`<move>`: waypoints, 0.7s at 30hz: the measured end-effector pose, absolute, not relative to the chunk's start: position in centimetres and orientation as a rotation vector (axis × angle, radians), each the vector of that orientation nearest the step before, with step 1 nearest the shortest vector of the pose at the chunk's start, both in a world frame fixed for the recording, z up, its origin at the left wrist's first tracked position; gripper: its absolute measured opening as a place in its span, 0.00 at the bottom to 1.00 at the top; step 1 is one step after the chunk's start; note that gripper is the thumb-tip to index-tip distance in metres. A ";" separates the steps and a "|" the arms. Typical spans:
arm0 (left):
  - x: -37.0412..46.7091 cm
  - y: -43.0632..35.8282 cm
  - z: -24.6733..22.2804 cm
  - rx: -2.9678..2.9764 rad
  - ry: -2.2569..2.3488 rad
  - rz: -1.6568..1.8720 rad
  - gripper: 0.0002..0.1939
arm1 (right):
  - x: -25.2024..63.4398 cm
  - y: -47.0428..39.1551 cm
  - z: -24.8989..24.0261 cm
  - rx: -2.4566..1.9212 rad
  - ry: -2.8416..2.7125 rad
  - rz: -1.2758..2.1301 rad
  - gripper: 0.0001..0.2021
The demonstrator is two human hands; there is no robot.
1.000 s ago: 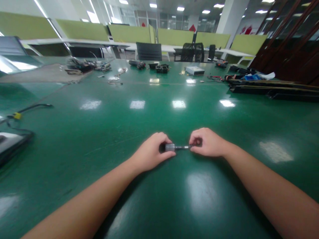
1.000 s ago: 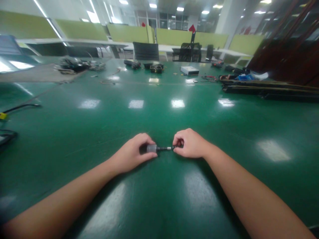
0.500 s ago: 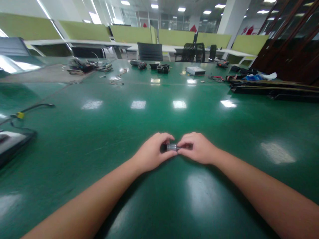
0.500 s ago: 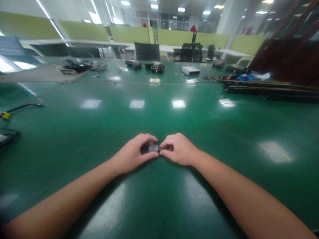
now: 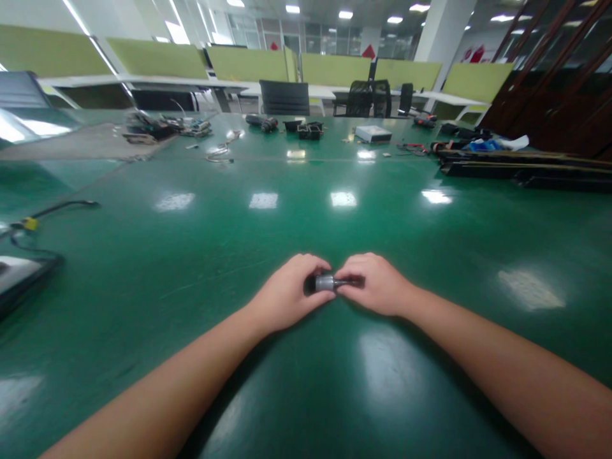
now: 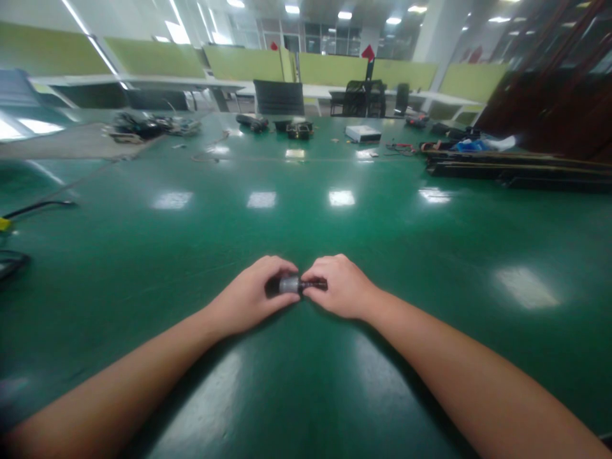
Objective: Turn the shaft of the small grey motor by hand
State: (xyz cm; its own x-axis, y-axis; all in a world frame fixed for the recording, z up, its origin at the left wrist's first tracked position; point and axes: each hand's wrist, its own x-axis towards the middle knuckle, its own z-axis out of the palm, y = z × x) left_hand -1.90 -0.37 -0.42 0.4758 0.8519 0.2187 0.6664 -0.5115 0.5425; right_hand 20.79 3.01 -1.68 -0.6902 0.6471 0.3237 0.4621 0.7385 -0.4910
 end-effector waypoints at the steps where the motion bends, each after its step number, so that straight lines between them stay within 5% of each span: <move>1: -1.9 -0.4 -0.4 2.336 1.275 0.667 0.14 | 20.8 3.0 -1.6 -0.839 -2.455 0.516 0.06; 21: -2.0 -0.4 -0.2 2.324 1.267 0.696 0.11 | 21.0 2.8 -1.3 -0.847 -2.448 0.515 0.05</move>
State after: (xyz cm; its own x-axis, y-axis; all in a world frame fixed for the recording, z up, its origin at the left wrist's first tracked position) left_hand -1.95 -0.37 -0.22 0.4644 0.8548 0.2317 0.6545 -0.5075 0.5604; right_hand 20.98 2.84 -1.32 -0.6840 0.6518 0.3276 0.4644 0.7354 -0.4935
